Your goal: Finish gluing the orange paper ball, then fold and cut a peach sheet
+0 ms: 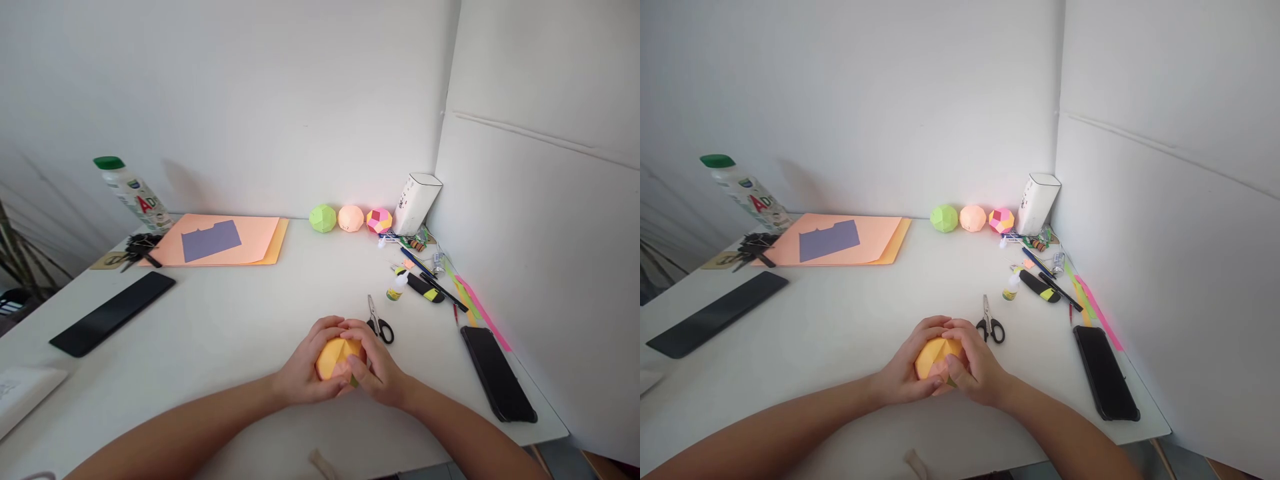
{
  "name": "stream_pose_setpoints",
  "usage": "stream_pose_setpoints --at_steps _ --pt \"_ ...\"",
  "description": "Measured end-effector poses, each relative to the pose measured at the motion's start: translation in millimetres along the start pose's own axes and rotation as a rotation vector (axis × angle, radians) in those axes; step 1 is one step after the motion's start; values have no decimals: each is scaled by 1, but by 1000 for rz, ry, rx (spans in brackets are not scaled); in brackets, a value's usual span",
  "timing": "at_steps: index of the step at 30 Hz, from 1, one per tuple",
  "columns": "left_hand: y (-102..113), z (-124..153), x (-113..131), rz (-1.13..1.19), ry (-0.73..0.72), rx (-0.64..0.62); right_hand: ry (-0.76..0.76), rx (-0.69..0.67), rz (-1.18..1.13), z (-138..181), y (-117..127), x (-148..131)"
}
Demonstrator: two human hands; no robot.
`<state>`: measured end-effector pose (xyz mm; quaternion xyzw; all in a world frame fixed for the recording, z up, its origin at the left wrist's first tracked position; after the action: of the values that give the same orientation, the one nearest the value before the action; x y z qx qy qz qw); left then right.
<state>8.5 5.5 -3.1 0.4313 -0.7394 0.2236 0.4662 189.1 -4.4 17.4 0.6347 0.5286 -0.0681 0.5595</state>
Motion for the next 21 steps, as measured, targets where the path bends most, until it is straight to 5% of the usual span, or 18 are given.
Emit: stream_pose_setpoints --at_steps 13,21 --pt "0 3 -7 4 -74 -3 -8 1 26 -1 1 -2" --pt "0 5 -5 -184 -179 -8 32 -18 -50 -2 6 -2"
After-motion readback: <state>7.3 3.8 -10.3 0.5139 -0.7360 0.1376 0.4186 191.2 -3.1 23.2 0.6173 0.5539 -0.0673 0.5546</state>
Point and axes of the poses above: each hand's wrist, its own z-axis away from the middle knuckle, its own y-axis out of the back of the hand, x = y × z, the point moved 1 cm from there along -z, towards the middle knuckle, and after that the axes turned 15 degrees about z, right-handed, at the moved point
